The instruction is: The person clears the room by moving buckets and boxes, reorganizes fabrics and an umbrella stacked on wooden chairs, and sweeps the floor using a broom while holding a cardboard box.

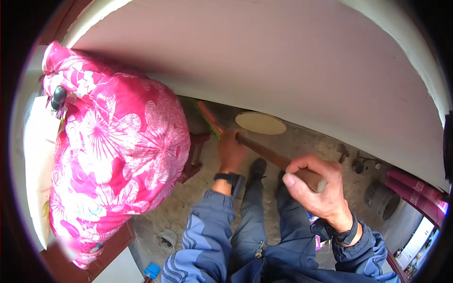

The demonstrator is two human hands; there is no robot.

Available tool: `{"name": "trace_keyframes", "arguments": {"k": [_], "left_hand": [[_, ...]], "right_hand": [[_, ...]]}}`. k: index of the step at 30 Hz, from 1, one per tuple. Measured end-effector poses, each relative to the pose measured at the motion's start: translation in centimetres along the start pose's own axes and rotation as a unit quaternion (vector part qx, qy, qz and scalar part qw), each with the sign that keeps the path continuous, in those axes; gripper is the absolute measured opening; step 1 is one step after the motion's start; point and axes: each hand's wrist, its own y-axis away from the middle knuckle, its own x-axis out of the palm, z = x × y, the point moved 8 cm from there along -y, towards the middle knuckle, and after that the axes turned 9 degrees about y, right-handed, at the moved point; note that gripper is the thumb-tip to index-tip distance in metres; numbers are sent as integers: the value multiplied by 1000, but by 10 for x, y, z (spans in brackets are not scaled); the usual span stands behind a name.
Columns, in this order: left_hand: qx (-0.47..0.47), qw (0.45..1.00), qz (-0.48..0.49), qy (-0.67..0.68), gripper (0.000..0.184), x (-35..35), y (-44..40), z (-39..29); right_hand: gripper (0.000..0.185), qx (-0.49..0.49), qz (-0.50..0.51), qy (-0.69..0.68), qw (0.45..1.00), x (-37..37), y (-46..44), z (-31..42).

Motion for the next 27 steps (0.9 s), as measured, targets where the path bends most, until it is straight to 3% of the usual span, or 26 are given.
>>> {"name": "trace_keyframes", "arguments": {"k": [3, 7, 9, 13, 14, 17, 20, 23, 24, 27], "left_hand": [[-52, 997, 63, 10, 15, 3, -16, 1], [-36, 993, 98, -56, 13, 13, -12, 26], [-41, 994, 95, -24, 11, 34, 1, 67], [-80, 981, 177, 16, 12, 95, 20, 112], [-62, 976, 207, 27, 12, 101, 33, 109], [-25, 949, 310, 44, 16, 107, 70, 82], [-9, 909, 415, 31, 21, 112, 132, 64], [41, 877, 476, 46, 19, 118, 201, 14], [38, 872, 487, 46, 18, 115, 219, -1], [4, 924, 379, 58, 17, 72, 245, -29]], "right_hand": [[18, 3, -71, 9, 997, -7, -10, 0], [24, 150, -156, -31, 976, -10, -32, -22], [27, 28, -139, 41, 989, 17, -41, -36], [27, 61, -122, -241, 961, 37, -5, -82], [28, 100, -87, -253, 958, 38, 11, -87], [29, -58, -32, -250, 966, 36, 61, -77], [32, -126, 7, -299, 946, 36, 107, -48], [35, -163, -31, -284, 944, 25, 151, -27], [36, -164, -48, -283, 944, 21, 167, -21], [39, -175, -53, -309, 933, 10, 205, -16]]}}
